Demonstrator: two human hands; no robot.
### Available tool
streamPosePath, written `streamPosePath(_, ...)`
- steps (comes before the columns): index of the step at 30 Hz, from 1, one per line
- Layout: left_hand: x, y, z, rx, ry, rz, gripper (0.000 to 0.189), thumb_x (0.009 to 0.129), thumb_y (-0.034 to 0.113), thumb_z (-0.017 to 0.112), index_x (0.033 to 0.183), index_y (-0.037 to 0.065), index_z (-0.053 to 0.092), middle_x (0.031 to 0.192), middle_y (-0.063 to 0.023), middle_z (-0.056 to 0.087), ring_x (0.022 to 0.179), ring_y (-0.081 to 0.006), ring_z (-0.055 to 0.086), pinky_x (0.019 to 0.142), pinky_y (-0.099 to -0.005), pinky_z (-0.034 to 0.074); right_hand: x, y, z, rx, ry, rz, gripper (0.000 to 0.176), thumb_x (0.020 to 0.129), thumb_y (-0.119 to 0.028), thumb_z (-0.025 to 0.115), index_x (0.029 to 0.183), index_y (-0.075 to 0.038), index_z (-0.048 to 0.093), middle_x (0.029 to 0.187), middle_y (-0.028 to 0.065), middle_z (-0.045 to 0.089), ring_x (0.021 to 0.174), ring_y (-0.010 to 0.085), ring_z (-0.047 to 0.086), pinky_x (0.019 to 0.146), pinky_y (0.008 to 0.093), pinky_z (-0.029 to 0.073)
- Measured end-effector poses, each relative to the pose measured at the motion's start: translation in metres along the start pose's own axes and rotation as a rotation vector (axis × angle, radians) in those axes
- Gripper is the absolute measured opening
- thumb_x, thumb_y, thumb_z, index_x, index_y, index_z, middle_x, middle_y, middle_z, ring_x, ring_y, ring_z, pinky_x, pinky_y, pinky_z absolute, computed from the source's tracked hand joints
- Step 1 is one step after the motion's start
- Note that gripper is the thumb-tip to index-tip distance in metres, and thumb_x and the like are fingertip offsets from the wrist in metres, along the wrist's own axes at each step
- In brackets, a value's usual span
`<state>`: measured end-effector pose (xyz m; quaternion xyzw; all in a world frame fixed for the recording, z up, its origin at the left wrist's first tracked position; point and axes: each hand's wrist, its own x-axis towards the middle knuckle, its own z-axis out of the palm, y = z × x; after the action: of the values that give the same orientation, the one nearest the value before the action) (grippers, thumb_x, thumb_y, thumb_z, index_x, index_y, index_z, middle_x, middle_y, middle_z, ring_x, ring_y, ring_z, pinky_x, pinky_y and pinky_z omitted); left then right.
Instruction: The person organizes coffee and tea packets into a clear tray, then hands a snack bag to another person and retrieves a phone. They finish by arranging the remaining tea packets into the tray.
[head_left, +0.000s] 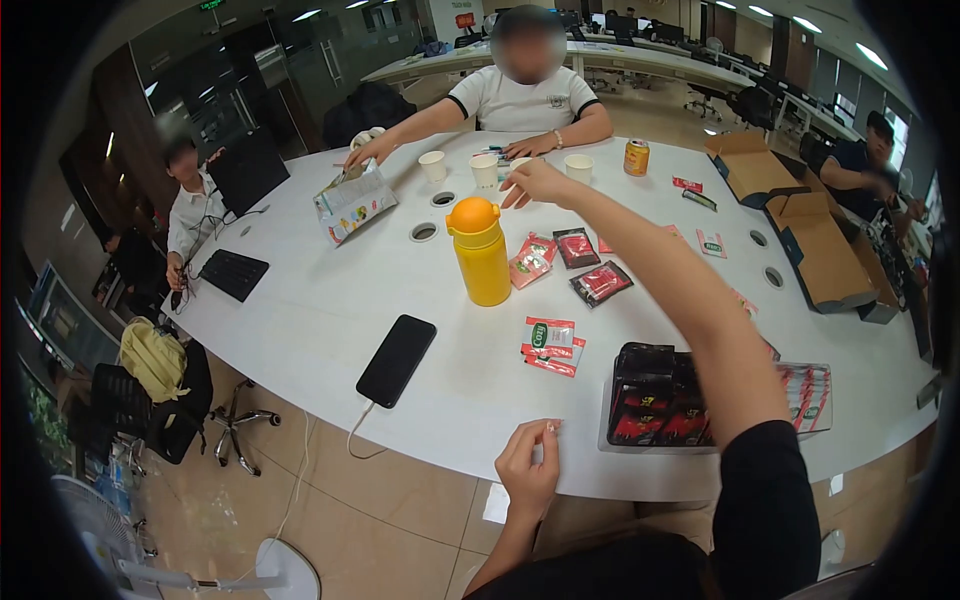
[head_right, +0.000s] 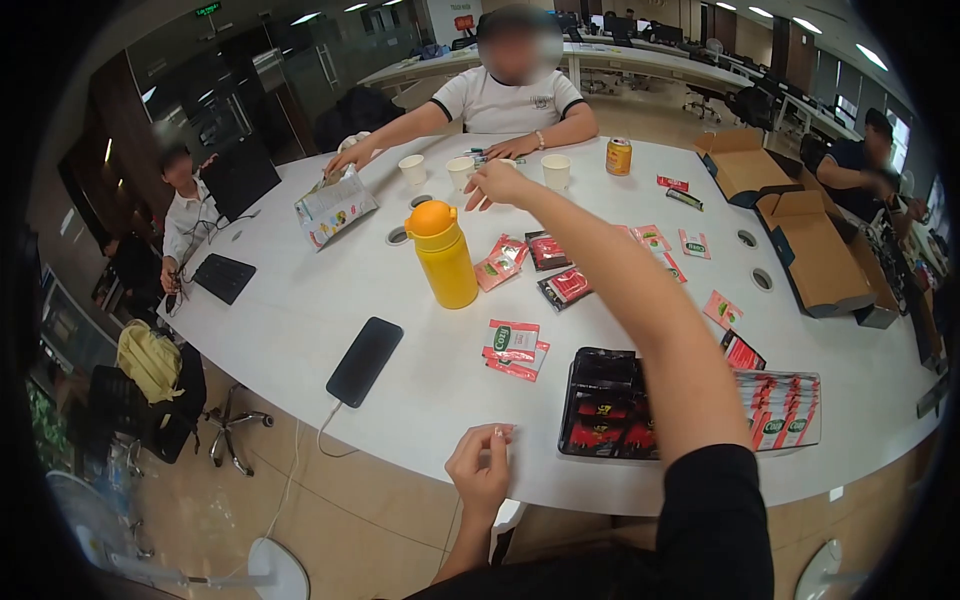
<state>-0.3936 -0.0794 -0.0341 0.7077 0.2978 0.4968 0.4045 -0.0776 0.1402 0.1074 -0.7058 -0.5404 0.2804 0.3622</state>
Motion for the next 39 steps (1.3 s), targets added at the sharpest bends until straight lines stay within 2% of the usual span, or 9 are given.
streamPosePath(8,0.002,-0.001,-0.005,-0.284,-0.049,0.131,0.045,0.101,0.026,0.036,0.089,-0.004,0.066,0.094,-0.0165,0.069,0.084,-0.0244,0.066,0.074,-0.0316,0.051,-0.282,-0.055,-0.058,-0.159,0.296,-0.431,0.037,0.093,-0.009,0.049,0.13,-0.004,0.052,0.117,0.0111,0.063,0.108,0.0195,0.06,0.094,0.0347,0.046)
streamPosePath(10,0.006,0.016,-0.007,-0.349,-0.005,0.153,0.044,0.101,0.027,0.035,0.091,-0.004,0.065,0.097,-0.0171,0.068,0.087,-0.0247,0.065,0.076,-0.0311,0.05,-0.357,-0.068,-0.06,-0.234,0.563,-0.545,0.037,0.089,-0.005,0.052,0.126,-0.004,0.055,0.111,0.01,0.066,0.103,0.0182,0.062,0.093,0.0348,0.046)
streamPosePath(14,0.004,0.085,-0.016,-0.574,-0.149,0.365,0.051,0.097,0.046,0.041,0.114,-0.001,0.054,0.123,-0.0227,0.051,0.11,-0.0309,0.054,0.081,-0.0424,0.051,-0.474,-0.083,-0.068,-0.484,0.993,-0.785,0.037,0.089,-0.005,0.053,0.126,0.003,0.053,0.116,0.0165,0.062,0.111,0.0234,0.057,0.096,0.0349,0.044)
streamPosePath(17,-0.017,0.144,-0.015,-0.894,-0.372,0.59,0.06,0.095,0.052,0.043,0.133,0.006,0.04,0.135,-0.0166,0.044,0.122,-0.0323,0.045,0.088,-0.0552,0.045,-0.531,-0.089,-0.077,-0.615,1.112,-1.065,0.036,0.089,-0.005,0.053,0.124,0.003,0.053,0.114,0.0164,0.062,0.109,0.0231,0.058,0.094,0.0344,0.044)
streamPosePath(21,-0.061,0.196,-0.007,-1.279,-0.445,0.684,0.057,0.094,0.048,0.05,0.141,0.019,0.036,0.145,-0.0031,0.036,0.126,-0.0301,0.04,0.096,-0.0612,0.036,-0.576,-0.098,-0.088,-0.73,1.128,-1.338,0.035,0.089,-0.004,0.053,0.123,0.003,0.054,0.112,0.0162,0.063,0.107,0.0228,0.058,0.092,0.0337,0.044)
streamPosePath(23,-0.058,0.22,-0.01,-1.304,-0.762,0.69,0.061,0.09,0.048,0.056,0.146,0.031,0.036,0.154,0.0045,0.03,0.139,-0.0294,0.031,0.102,-0.0675,0.03,-0.59,-0.1,-0.092,-0.759,1.139,-1.403,0.034,0.089,-0.004,0.054,0.122,0.003,0.055,0.111,0.0161,0.063,0.106,0.0226,0.058,0.091,0.0334,0.045)
streamPosePath(27,-0.068,0.226,-0.034,-1.158,-0.998,0.675,0.065,0.092,0.061,0.041,0.149,0.046,0.012,0.156,0.0192,0.015,0.145,-0.0227,0.016,0.098,-0.0749,0.027,-0.602,-0.096,-0.102,-0.757,1.177,-1.44,0.033,0.088,-0.004,0.054,0.121,0.003,0.056,0.109,0.0159,0.064,0.103,0.0223,0.058,0.09,0.0327,0.045)
streamPosePath(37,-0.018,0.27,-0.027,-1.212,-1.0,0.526,0.04,0.097,0.038,0.051,0.136,0.031,0.047,0.126,0.0113,0.06,0.129,-0.0188,0.041,0.112,-0.0504,0.024,-0.614,-0.08,-0.104,-0.762,1.222,-1.465,0.03,0.088,-0.003,0.055,0.117,0.003,0.058,0.104,0.0155,0.065,0.097,0.0215,0.059,0.085,0.031,0.045)
streamPosePath(39,-0.014,0.282,-0.006,-1.244,-0.898,0.799,0.043,0.096,0.041,0.052,0.134,0.022,0.045,0.129,0.0031,0.051,0.119,-0.0225,0.043,0.101,-0.0508,0.032,-0.615,-0.08,-0.104,-0.761,1.234,-1.483,0.029,0.088,-0.003,0.055,0.116,0.003,0.059,0.103,0.0154,0.065,0.096,0.0213,0.059,0.084,0.0307,0.045)
